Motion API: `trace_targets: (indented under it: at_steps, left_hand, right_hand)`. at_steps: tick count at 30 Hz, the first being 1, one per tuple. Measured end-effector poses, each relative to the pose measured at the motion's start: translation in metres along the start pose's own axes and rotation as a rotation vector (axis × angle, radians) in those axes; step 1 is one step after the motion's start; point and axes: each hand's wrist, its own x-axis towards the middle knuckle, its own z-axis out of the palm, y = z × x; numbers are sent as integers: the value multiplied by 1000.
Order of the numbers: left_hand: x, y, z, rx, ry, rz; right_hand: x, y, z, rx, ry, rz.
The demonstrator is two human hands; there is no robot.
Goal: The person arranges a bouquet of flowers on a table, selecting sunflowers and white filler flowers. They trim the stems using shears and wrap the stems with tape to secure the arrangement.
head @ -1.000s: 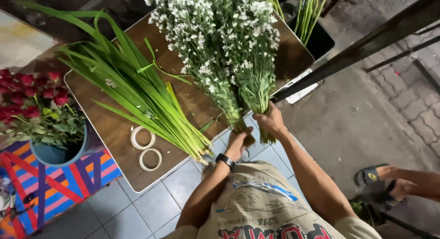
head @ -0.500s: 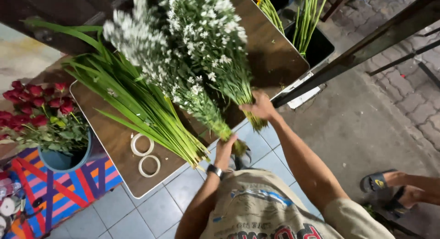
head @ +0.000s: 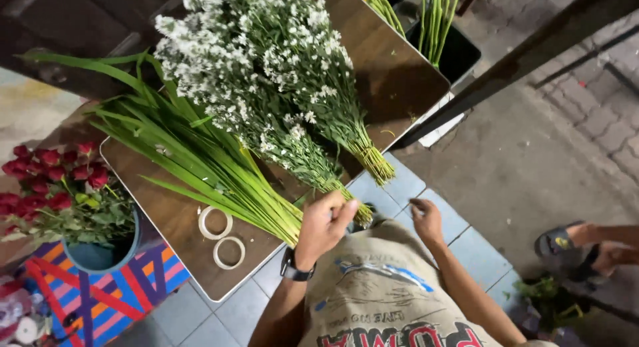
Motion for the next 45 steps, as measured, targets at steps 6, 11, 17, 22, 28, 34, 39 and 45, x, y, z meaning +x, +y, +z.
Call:
trace_targets:
  at_steps: [6,11,17,22,28,34,39,45]
  left_hand:
    - [28,100,-2,-125,-176,606]
    - [60,166,32,-395,-439,647]
    - [104,225,94,-567,-709,701]
    - [141,225,208,-475,-840,642]
    - [140,262,160,-572,-506,665]
    - [145,177,168,-293,-32,402]
    - [95,17,155,-162,391,-489]
    - [73,-24,129,-38,346,-703]
  right_hand:
    - [-44,49,-50,91,-207,877]
    - [-28,104,-64,-168,-289,723]
    - [64,139,-125,-257,-404,654]
    - [111,85,-193,-81,-341,660]
    - [170,57,-202,-186,-404,554]
    - [229,-87,-146,-310,-466,-353]
    - [287,-189,-93,-10,-100,-680]
    - [361,-249,-70,123,-80,-590]
